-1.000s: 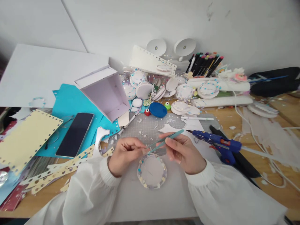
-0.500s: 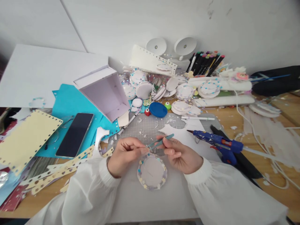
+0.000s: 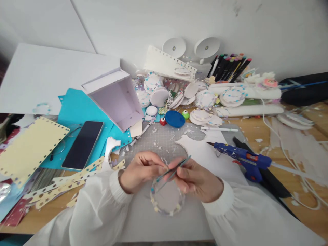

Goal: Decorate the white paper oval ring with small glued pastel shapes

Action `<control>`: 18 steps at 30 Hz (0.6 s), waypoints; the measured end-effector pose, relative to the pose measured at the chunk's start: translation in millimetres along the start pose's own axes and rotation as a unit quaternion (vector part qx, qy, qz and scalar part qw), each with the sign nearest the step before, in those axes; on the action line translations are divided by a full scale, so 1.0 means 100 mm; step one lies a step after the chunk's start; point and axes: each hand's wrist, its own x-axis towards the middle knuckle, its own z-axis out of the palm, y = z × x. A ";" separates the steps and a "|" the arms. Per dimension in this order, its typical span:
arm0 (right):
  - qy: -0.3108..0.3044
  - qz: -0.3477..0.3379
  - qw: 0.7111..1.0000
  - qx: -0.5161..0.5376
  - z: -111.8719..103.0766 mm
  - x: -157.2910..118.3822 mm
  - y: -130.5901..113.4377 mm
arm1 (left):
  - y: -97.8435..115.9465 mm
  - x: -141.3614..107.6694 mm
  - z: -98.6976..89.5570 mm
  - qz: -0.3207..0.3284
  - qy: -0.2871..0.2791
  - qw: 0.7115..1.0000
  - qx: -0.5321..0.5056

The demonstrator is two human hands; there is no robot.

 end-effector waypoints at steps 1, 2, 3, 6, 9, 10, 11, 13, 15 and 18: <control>-0.004 -0.008 1.000 -0.007 0.02 -0.01 0.00 | 0.00 0.01 0.01 0.000 -0.003 1.000 0.001; -0.005 -0.020 1.000 -0.011 0.03 -0.02 0.00 | 0.01 0.01 0.01 0.002 0.000 1.000 0.001; -0.002 -0.035 0.999 -0.011 0.04 -0.03 -0.02 | 0.00 0.02 0.00 0.007 0.006 1.000 -0.001; 0.023 -0.086 0.996 -0.006 0.04 -0.04 -0.10 | -0.01 0.03 -0.02 0.030 0.011 0.999 -0.004; 0.046 -0.130 0.990 0.009 0.03 -0.06 -0.18 | -0.02 0.04 -0.06 0.048 -0.018 0.999 -0.006; 0.053 -0.141 0.988 0.014 0.03 -0.06 -0.20 | -0.02 0.04 -0.06 0.053 -0.031 0.998 -0.007; 0.059 -0.150 0.987 0.019 0.03 -0.06 -0.21 | -0.03 0.04 -0.07 0.057 -0.043 0.997 -0.009; 0.070 -0.158 0.985 0.025 0.03 -0.06 -0.23 | -0.03 0.04 -0.09 0.061 -0.065 0.996 -0.011; 0.076 -0.158 0.984 0.029 0.03 -0.05 -0.23 | -0.05 0.04 -0.10 0.059 -0.080 0.995 -0.013; 0.082 -0.152 0.984 0.033 0.02 -0.05 -0.22 | -0.07 0.04 -0.13 0.057 -0.087 0.994 -0.014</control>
